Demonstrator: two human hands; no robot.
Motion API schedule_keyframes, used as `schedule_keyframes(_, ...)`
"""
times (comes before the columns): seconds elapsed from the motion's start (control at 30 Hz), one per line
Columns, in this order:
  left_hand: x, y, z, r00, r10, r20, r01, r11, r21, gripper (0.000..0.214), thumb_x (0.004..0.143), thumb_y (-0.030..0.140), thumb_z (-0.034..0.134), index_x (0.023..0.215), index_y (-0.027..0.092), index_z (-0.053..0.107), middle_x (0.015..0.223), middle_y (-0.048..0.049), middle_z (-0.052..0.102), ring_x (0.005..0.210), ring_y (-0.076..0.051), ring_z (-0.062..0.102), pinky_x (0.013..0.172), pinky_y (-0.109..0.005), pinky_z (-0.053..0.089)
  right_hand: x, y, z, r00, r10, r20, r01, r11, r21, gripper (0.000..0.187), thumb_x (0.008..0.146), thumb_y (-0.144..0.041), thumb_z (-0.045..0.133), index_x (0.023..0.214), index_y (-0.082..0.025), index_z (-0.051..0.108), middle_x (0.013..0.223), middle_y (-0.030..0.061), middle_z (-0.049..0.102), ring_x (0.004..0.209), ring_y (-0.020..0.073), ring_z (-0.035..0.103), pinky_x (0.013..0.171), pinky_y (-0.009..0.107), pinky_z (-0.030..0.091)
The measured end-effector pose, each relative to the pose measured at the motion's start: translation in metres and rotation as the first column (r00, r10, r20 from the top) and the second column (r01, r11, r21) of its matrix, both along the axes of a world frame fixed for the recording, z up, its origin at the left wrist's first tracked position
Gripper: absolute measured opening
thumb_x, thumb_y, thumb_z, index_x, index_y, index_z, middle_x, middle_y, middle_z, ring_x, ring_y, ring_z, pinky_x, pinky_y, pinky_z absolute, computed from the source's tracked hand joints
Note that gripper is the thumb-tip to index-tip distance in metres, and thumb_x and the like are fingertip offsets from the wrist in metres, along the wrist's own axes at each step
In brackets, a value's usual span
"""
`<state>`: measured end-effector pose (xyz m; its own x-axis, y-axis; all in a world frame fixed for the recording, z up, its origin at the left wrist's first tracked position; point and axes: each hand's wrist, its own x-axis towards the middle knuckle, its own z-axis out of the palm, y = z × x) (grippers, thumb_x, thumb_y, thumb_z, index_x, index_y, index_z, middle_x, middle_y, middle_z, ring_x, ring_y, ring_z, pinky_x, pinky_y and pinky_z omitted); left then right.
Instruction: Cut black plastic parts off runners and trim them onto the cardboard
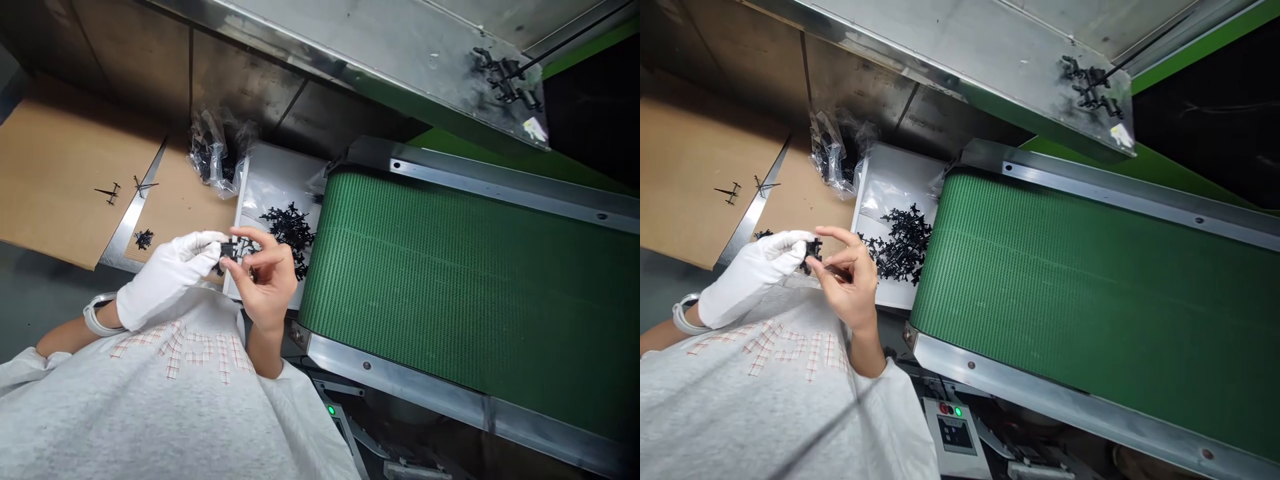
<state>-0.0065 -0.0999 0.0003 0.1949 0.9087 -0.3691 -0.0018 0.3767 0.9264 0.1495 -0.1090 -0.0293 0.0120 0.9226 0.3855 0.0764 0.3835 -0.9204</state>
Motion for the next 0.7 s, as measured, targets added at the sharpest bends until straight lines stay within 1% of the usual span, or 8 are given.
schedule_keyframes(0.07,-0.002,-0.001,0.0,1.0,0.015,0.025,-0.014,0.999,-0.031,0.031,0.088,0.035,0.07,0.113,0.016,0.071,0.116,-0.0082,0.075,0.107,-0.022,0.068,0.099,-0.036,0.055,0.0,0.001,0.0,1.0,-0.012,-0.002,0.012,1.0,0.0,0.028,0.089,-0.021,0.075,0.086,-0.028,0.048,0.112,0.0031,0.078,0.061,0.0127,0.061,0.044,0.027,0.035)
schedule_keyframes(0.13,-0.005,-0.003,-0.001,0.998,-0.029,0.063,0.03,0.999,-0.024,0.029,0.087,0.032,0.073,0.111,0.017,0.074,0.113,-0.0073,0.075,0.104,-0.021,0.067,0.096,-0.034,0.056,0.0,0.002,0.0,1.0,-0.007,-0.008,0.006,1.0,-0.006,0.029,0.09,-0.024,0.075,0.085,-0.028,0.046,0.108,0.0019,0.08,0.047,0.0087,0.048,0.04,0.027,0.033)
schedule_keyframes(0.23,-0.011,-0.005,-0.004,0.97,-0.091,0.225,0.11,0.991,-0.072,0.024,0.084,0.027,0.079,0.107,0.019,0.076,0.112,-0.006,0.073,0.097,-0.018,0.067,0.089,-0.031,0.057,0.004,0.002,0.003,1.0,0.011,-0.029,-0.012,0.999,-0.035,0.031,0.09,-0.025,0.075,0.083,-0.027,0.045,0.105,0.0018,0.082,0.039,0.0056,0.036,0.037,0.027,0.033)
schedule_keyframes(0.33,-0.014,-0.006,-0.005,0.907,-0.016,0.421,0.147,0.948,-0.282,0.02,0.086,0.031,0.077,0.103,0.019,0.076,0.1,-0.004,0.071,0.084,-0.014,0.065,0.076,-0.026,0.058,0.011,0.002,0.007,0.995,0.092,-0.041,-0.094,0.993,-0.077,0.032,0.088,-0.022,0.077,0.082,-0.026,0.046,0.102,0.0028,0.083,0.044,0.0075,0.05,0.04,0.026,0.04)
schedule_keyframes(0.4,-0.013,-0.006,-0.004,0.874,0.022,0.486,0.177,0.917,-0.359,0.021,0.087,0.033,0.077,0.103,0.02,0.076,0.101,-0.0035,0.07,0.082,-0.012,0.063,0.074,-0.024,0.056,0.015,0.002,0.009,0.986,0.162,-0.035,-0.165,0.979,-0.119,0.033,0.087,-0.022,0.078,0.082,-0.026,0.046,0.101,0.0034,0.083,0.051,0.0101,0.061,0.043,0.026,0.044)
schedule_keyframes(0.47,-0.011,-0.005,-0.002,0.862,0.018,0.507,0.192,0.914,-0.358,0.02,0.085,0.031,0.079,0.102,0.021,0.077,0.104,-0.0027,0.07,0.082,-0.011,0.061,0.074,-0.023,0.055,0.019,0.001,0.011,0.979,0.203,-0.029,-0.204,0.965,-0.163,0.032,0.088,-0.024,0.078,0.082,-0.026,0.046,0.101,0.0039,0.083,0.055,0.0115,0.065,0.044,0.026,0.043)
schedule_keyframes(0.57,-0.009,-0.003,0.002,0.896,-0.076,0.438,0.219,0.933,-0.286,0.014,0.081,0.024,0.081,0.094,0.019,0.077,0.099,-0.003,0.07,0.083,-0.012,0.06,0.076,-0.024,0.053,0.021,0.001,0.014,0.98,0.195,-0.03,-0.197,0.961,-0.194,0.033,0.088,-0.026,0.078,0.081,-0.026,0.046,0.102,0.0043,0.083,0.056,0.0113,0.065,0.044,0.026,0.041)
schedule_keyframes(0.7,-0.01,-0.001,0.003,0.93,-0.196,0.312,0.246,0.961,-0.129,0.014,0.088,0.025,0.074,0.101,0.018,0.077,0.104,-0.0056,0.071,0.093,-0.016,0.061,0.083,-0.027,0.052,0.019,0.001,0.015,0.994,0.101,-0.042,-0.107,0.978,-0.179,0.035,0.084,-0.026,0.082,0.08,-0.025,0.047,0.107,0.0024,0.079,0.046,0.0048,0.044,0.041,0.025,0.035)
